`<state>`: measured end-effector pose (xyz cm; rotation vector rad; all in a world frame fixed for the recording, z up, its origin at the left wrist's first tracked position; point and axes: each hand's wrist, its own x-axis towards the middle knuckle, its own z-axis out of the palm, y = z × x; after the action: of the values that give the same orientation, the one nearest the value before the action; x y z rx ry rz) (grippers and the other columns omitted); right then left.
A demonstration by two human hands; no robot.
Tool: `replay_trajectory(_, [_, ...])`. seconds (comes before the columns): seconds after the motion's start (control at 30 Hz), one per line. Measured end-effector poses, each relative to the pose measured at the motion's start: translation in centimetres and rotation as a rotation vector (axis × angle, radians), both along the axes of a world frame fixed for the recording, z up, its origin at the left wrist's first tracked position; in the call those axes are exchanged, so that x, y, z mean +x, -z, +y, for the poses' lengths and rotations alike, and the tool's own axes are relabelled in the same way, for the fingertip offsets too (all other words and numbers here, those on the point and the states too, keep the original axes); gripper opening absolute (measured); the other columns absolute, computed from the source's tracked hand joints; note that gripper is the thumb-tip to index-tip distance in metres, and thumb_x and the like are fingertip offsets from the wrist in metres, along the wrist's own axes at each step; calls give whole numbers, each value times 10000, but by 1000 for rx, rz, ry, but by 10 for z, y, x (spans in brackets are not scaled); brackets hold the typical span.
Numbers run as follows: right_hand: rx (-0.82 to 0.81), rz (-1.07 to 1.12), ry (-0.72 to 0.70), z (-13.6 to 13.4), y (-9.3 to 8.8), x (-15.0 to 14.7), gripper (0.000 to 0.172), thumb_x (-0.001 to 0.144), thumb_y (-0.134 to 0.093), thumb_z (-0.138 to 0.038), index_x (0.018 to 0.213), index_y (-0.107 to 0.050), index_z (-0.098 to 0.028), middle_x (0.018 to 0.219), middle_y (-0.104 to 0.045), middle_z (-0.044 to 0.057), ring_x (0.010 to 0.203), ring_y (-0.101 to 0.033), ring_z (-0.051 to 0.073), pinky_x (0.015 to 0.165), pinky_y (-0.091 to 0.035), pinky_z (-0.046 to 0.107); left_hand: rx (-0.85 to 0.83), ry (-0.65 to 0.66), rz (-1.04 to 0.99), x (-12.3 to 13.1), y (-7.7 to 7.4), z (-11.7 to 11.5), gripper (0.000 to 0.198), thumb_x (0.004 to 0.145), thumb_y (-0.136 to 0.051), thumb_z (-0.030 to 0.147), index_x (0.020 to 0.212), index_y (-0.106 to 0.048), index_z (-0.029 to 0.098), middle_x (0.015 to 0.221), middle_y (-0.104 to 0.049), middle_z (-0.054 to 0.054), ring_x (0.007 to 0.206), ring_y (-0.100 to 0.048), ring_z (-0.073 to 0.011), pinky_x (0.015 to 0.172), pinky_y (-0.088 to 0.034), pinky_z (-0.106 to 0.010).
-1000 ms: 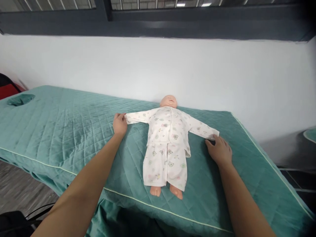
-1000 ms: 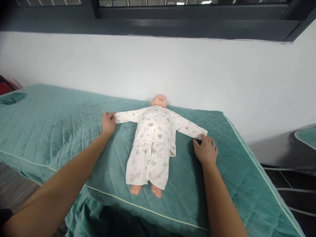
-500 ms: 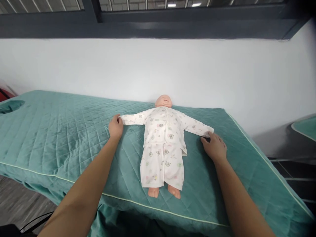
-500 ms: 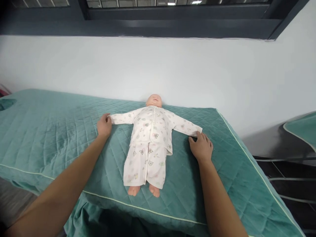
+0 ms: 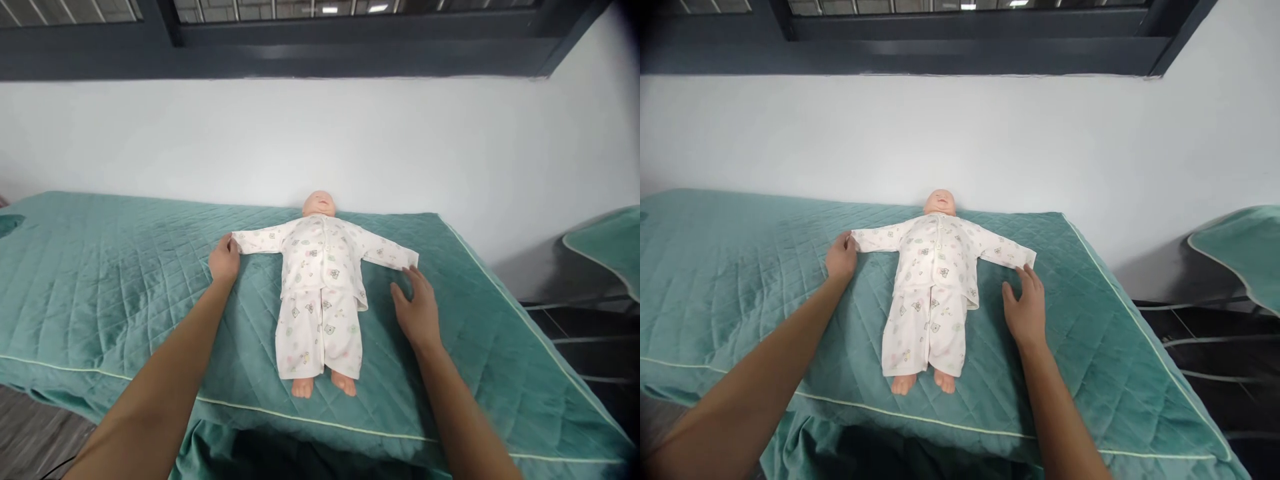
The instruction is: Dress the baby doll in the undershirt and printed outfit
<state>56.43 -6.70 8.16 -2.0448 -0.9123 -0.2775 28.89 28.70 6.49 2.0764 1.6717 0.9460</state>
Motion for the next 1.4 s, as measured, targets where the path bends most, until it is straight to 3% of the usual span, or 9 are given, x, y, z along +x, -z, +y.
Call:
replay_trajectory(0.1, [186,97,-202,-22,-13,-65,288,945,-565,-297,1227,-606,-248,1443,-570,98,1356,-522,263,1155,-391,525,-12,2,42,2,-1,2,443,1017,-394,358,1348,-615,165,1199,-722,-172,1133,-669,-325,935,-496,-432])
replay_trajectory(0.17, [191,109,-366,-35,-23,-111,245,948,-565,-243,1191,-599,-265,1457,-548,84,1399,-476,263,1158,-395,522,-19,4,68,3,0,4,434,1012,-405,365,1325,-626,161,1173,-728,-181,1126,-670,-334,931,-496,-437])
replay_trajectory(0.27, [41,40,-533,-49,-33,-165,338,926,-585,-193,1253,-539,-264,1507,-495,97,1465,-386,287,1149,-412,536,-10,5,91,4,1,4,423,1011,-407,357,1306,-626,148,1147,-728,-200,1115,-675,-337,924,-491,-432])
replay_trajectory(0.37, [-198,-149,-590,-50,-32,-190,354,925,-553,-154,1260,-539,-266,1515,-501,77,1475,-367,295,1186,-341,593,21,17,73,3,2,4,426,1012,-407,354,1299,-610,115,1129,-720,-225,1101,-676,-346,912,-486,-438])
replay_trajectory(0.47, [-315,-257,-488,-44,-26,-193,304,929,-527,-148,1217,-567,-240,1510,-510,86,1456,-392,319,1162,-342,634,52,37,40,3,3,3,423,1003,-416,337,1292,-596,88,1138,-703,-244,1115,-664,-365,922,-483,-459])
replay_trajectory(0.67, [-287,-320,-300,-27,-22,-200,122,931,-538,-161,993,-616,-231,1405,-604,92,1391,-465,361,1100,-373,665,129,64,-19,0,4,1,336,981,-435,268,1222,-591,93,1278,-610,-235,1228,-587,-339,1035,-452,-462])
replay_trajectory(0.83, [-208,-261,-381,-26,-30,-207,168,908,-509,-109,917,-612,-242,1280,-667,62,1328,-529,314,1103,-385,633,115,51,-40,-2,4,0,298,971,-453,265,1194,-581,115,1269,-600,-213,1195,-586,-321,1030,-456,-454])
replay_trajectory(1.1, [-77,-221,-440,-45,-55,-210,176,905,-529,-108,992,-560,-258,1244,-651,73,1272,-563,266,1130,-388,589,82,52,-51,-2,5,2,276,974,-452,248,1171,-588,112,1243,-616,-201,1181,-595,-291,1006,-450,-400])
replay_trajectory(1.4, [-245,-264,-289,-44,-22,-210,98,920,-593,-215,1010,-566,-243,1452,-534,121,1396,-434,370,1044,-457,649,74,47,-54,-2,10,6,264,971,-446,264,1157,-596,149,1232,-620,-178,1182,-596,-287,1025,-468,-434])
